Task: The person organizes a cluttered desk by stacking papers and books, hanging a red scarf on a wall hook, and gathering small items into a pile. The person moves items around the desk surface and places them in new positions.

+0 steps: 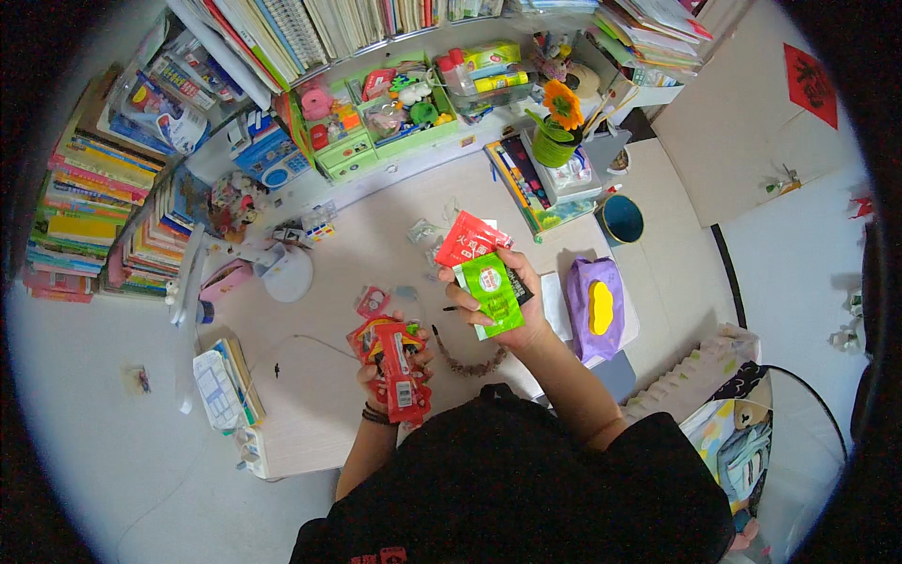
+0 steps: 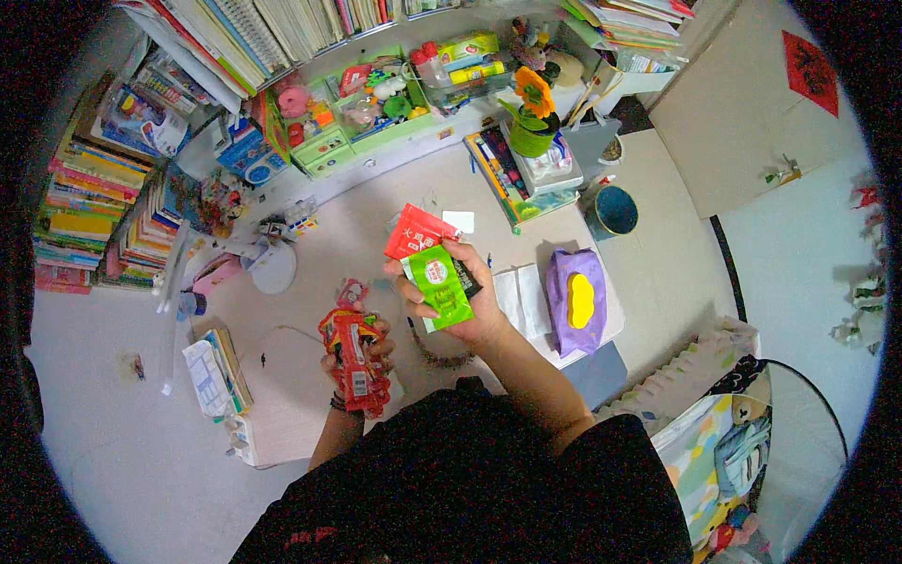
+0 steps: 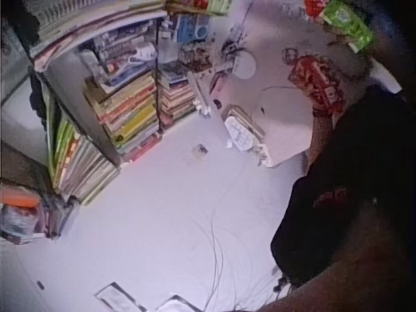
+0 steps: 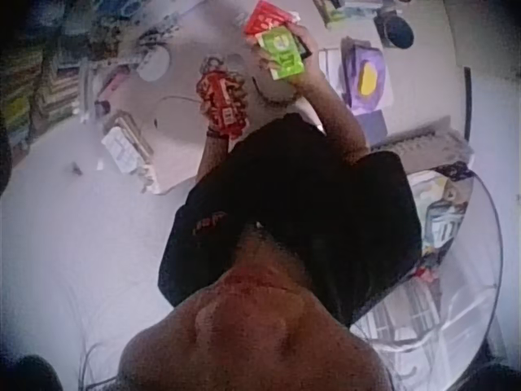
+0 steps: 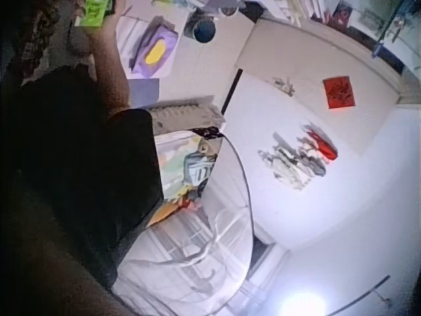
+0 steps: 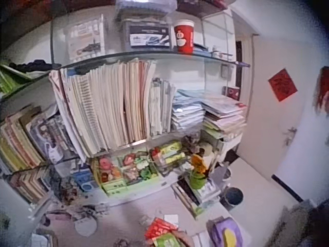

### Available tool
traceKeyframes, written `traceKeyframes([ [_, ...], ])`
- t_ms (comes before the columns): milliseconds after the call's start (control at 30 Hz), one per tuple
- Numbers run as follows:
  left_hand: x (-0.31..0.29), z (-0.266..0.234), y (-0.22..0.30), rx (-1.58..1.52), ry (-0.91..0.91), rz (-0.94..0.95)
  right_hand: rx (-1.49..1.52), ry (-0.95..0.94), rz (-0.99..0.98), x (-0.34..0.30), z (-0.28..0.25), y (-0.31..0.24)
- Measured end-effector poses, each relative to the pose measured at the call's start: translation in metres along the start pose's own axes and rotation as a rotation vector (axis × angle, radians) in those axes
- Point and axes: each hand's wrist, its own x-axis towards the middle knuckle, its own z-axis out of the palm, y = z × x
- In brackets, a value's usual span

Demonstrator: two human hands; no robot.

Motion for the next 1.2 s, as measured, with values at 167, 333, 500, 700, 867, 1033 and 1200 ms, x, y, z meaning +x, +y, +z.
traceKeyframes([
  [167, 0.002, 0.007, -0.003, 0.021, 0.032, 0.021, -0.082, 0.032, -0.058, -0.005, 0.009, 0.001],
  [333, 0.018, 0.021, -0.010, 0.344, 0.279, 0.087, -0.284, 0.109, -0.052, -0.011, 0.011, 0.008],
  [500, 0.035, 0.032, -0.024, 0.529, 0.461, 0.069, -0.802, 0.320, -0.384, -0.006, 0.003, 0.032],
  [700, 0.034, 0.014, -0.027, 0.474, 0.385, 0.006, -0.992, 0.393, -0.535, -0.017, -0.001, 0.045],
  [867, 0.038, 0.017, -0.030, 0.541, 0.406, 0.038, -1.297, 0.409, -0.738, -0.020, -0.012, 0.056],
  [1033, 0.037, 0.017, -0.036, 0.612, 0.297, 0.115, -1.679, 0.249, -0.886, -0.027, 0.002, 0.061],
  [1200, 0.031, 0.023, -0.034, 0.632, 0.310, 0.105, -1.845, 0.134, -0.905, -0.035, -0.007, 0.071],
])
